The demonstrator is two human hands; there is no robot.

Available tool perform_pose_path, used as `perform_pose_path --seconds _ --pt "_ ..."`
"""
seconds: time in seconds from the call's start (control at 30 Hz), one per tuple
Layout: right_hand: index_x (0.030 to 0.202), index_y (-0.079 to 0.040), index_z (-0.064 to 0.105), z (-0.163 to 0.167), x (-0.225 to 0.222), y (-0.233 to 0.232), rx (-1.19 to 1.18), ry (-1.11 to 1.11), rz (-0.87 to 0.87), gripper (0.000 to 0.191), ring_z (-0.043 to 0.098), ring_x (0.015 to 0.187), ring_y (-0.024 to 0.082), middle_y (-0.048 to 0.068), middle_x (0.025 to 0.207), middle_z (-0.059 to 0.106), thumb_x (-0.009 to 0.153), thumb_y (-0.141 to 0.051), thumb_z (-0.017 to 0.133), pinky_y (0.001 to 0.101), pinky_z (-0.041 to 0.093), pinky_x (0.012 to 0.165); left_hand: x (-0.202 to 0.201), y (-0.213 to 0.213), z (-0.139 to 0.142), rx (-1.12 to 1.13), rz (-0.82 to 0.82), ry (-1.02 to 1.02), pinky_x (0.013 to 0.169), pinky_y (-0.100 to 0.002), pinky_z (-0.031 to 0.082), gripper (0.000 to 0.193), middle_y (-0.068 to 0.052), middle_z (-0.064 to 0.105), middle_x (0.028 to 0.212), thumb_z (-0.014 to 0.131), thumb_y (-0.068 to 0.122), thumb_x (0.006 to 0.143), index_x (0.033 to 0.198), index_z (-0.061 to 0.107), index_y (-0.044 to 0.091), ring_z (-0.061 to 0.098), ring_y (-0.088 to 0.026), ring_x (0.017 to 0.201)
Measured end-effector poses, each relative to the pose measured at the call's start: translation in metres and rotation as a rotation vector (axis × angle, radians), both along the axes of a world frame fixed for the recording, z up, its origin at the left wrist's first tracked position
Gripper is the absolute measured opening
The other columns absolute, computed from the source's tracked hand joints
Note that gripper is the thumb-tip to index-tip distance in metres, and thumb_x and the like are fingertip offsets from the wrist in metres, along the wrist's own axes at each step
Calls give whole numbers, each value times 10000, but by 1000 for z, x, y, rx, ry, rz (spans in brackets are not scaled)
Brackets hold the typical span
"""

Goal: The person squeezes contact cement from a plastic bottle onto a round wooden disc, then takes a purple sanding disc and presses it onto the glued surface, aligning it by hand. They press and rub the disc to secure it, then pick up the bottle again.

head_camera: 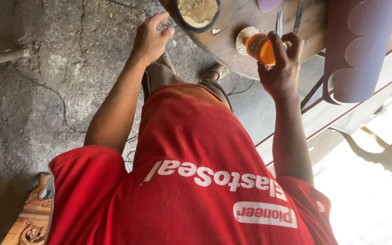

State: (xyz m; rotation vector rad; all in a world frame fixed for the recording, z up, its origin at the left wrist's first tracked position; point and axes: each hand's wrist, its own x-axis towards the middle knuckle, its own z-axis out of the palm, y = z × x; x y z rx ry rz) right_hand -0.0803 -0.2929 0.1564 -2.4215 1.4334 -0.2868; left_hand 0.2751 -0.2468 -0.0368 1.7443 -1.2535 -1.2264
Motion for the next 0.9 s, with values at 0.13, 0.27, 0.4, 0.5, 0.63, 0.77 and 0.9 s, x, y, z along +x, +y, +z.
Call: perform_pose_path --seconds 0.13,0.27,0.4,0.5,0.63,0.77,0.9 --pt "1511 -135 544 -2 -5 -4 -17 57 49 753 658 1230 370 156 1400 414 853 49 862 409 642 956 -7 -1 0 1 -25 6 934 -378 599 444 -166 669 1339 728 213 1007 1386 600 22 733 -249 1085" --pt "1513 -129 549 -4 -9 -6 -23 100 29 781 656 1205 359 166 1395 407 822 41 870 407 644 933 -9 0 2 56 -32 -17 944 -385 584 440 -159 677 1328 701 233 1008 1389 606 33 746 -247 1057" --pt "1522 -63 524 -3 -7 -4 1 133 -51 815 624 1143 375 199 1328 397 806 -25 913 417 650 865 -6 4 6 74 -16 14 921 -387 596 427 -152 661 1351 690 250 1011 1373 609 39 734 -262 1057" --pt "1502 -58 501 0 -3 -2 -65 149 -28 820 605 1190 368 176 1338 383 806 -71 934 419 645 990 -4 8 7 50 -15 -5 942 -399 586 434 -158 661 1348 702 247 1009 1376 607 36 725 -265 1083" --pt "1506 -96 508 5 -3 -3 6 151 -63 913 580 1253 449 245 1456 331 756 -246 1007 457 602 973 -1 11 8 86 4 1 949 -408 569 438 -146 655 1353 696 254 1000 1379 607 54 718 -261 1078" --pt "1572 -119 462 6 -6 -8 94 142 -76 960 538 1343 469 278 1564 306 792 -283 996 484 563 1037 3 9 10 87 10 -36 985 -413 562 426 -139 676 1343 709 247 1001 1369 621 52 729 -252 1071" --pt "1633 -141 382 1 -10 -13 155 123 -107 978 556 1351 430 272 1552 378 847 -266 951 472 569 1058 6 7 13 116 33 -5 963 -407 572 417 -135 663 1357 698 241 1002 1370 624 59 717 -241 1085"
